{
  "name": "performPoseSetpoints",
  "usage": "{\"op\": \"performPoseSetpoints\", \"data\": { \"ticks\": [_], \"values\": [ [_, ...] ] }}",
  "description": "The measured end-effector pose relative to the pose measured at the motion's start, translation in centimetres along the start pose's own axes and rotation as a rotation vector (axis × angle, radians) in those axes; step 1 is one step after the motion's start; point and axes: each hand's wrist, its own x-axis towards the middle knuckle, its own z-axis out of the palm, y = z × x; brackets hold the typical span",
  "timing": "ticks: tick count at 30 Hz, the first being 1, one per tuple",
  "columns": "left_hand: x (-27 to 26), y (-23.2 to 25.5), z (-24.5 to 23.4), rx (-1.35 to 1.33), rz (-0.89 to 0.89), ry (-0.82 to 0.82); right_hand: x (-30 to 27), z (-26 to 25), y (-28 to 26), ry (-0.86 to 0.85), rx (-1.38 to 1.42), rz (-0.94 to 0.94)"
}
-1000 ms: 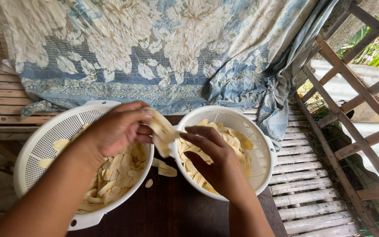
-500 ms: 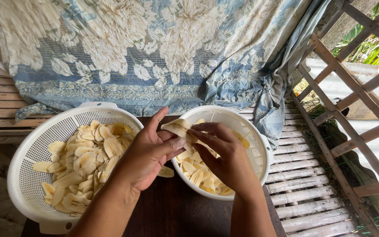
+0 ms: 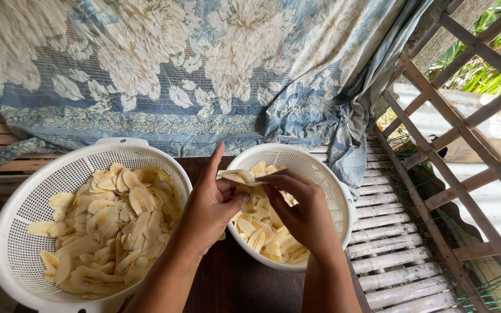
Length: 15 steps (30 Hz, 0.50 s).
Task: The person sorts through sliced banana chips by hand, moving pieces between two white colanders on a wooden table.
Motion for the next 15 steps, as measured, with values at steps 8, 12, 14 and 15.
{"op": "performPoseSetpoints", "data": {
  "ticks": [8,12,14,15],
  "values": [
    [0.7,-2.6,-1.2,0.048,-0.045,-0.039,-0.1,-0.1,2.6,0.16,0.265,0.173],
    [1.8,-4.9,-1.0,-0.041,-0.121,-0.012,-0.1,-0.3,3.2,0.159,0.346,0.153],
    [1.9,-5.7,-0.9,-0.049,-0.13,-0.009,-0.4,-0.4,3.5,0.189,0.308,0.203],
    [2.0,-5.9,-0.8,-0.042,-0.123,-0.016,-0.5,-0.5,3.6,0.203,0.289,0.226]
  ]
}}
